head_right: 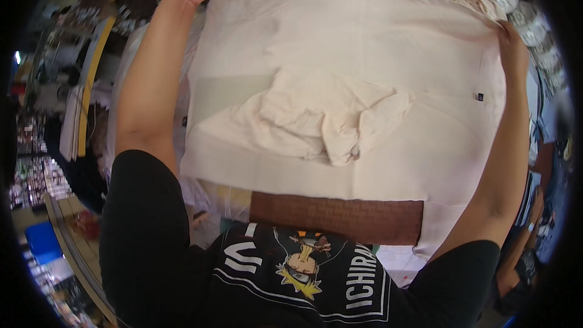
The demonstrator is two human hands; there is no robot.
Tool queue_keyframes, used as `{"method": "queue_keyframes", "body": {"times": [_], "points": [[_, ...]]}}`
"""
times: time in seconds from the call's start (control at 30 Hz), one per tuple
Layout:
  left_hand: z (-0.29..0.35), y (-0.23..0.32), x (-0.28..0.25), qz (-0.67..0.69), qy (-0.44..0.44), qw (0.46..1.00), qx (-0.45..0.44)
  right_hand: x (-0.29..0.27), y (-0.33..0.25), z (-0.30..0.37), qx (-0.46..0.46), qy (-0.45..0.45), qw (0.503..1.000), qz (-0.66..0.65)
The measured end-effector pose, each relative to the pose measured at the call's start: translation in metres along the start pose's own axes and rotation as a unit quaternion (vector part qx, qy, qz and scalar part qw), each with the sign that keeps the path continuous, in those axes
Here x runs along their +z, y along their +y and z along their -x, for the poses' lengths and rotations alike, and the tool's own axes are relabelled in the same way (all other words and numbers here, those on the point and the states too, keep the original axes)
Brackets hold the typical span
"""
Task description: The person folds a shirt by placing a piece of cardboard on it, folding the sides and sleeves over the board, and then tucking the bottom edge into the neck area.
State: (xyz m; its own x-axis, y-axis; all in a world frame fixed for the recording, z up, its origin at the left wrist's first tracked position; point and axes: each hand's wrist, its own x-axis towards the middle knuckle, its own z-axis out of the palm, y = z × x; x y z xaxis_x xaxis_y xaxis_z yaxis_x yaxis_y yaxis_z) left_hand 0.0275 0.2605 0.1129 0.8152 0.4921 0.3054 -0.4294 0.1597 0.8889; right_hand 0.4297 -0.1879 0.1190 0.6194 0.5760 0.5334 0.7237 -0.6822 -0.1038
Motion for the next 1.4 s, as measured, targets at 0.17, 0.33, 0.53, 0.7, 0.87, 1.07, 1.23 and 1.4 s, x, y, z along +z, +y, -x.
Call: {"method": "queue_keyframes", "body": {"times": [0.17,0.33,0.53,0.7,0.87,1.07,1.23,1.4], "points": [[0.122,0.069,0.027,-0.151,0.078,0.98,0.107,-0.071,-0.009,0.083,0.025,0.057,0.998,0.006],[0.329,0.058,0.053,-0.302,0.146,0.942,0.02,-0.089,0.018,0.213,0.064,0.045,0.995,-0.061],[0.418,0.02,0.061,-0.644,-0.022,0.761,-0.072,-0.082,-0.004,0.297,0.122,-0.037,0.979,-0.16],[0.391,0.032,0.089,-0.68,0.073,0.73,0.013,-0.099,-0.046,0.283,0.06,-0.016,0.997,-0.051],[0.332,0.031,0.126,-0.738,-0.136,0.655,0.089,-0.107,-0.032,0.275,0.002,0.012,1.0,0.007],[0.321,0.017,0.112,-0.723,-0.162,0.672,-0.007,-0.14,-0.039,0.262,-0.023,0.065,0.998,0.0],[0.324,0.041,0.128,-0.726,-0.161,0.669,-0.014,-0.159,-0.026,0.288,-0.006,0.018,1.0,0.001],[0.314,0.044,0.142,-0.702,-0.229,0.674,-0.011,-0.175,-0.003,0.305,0.02,-0.161,0.987,0.02]]}}
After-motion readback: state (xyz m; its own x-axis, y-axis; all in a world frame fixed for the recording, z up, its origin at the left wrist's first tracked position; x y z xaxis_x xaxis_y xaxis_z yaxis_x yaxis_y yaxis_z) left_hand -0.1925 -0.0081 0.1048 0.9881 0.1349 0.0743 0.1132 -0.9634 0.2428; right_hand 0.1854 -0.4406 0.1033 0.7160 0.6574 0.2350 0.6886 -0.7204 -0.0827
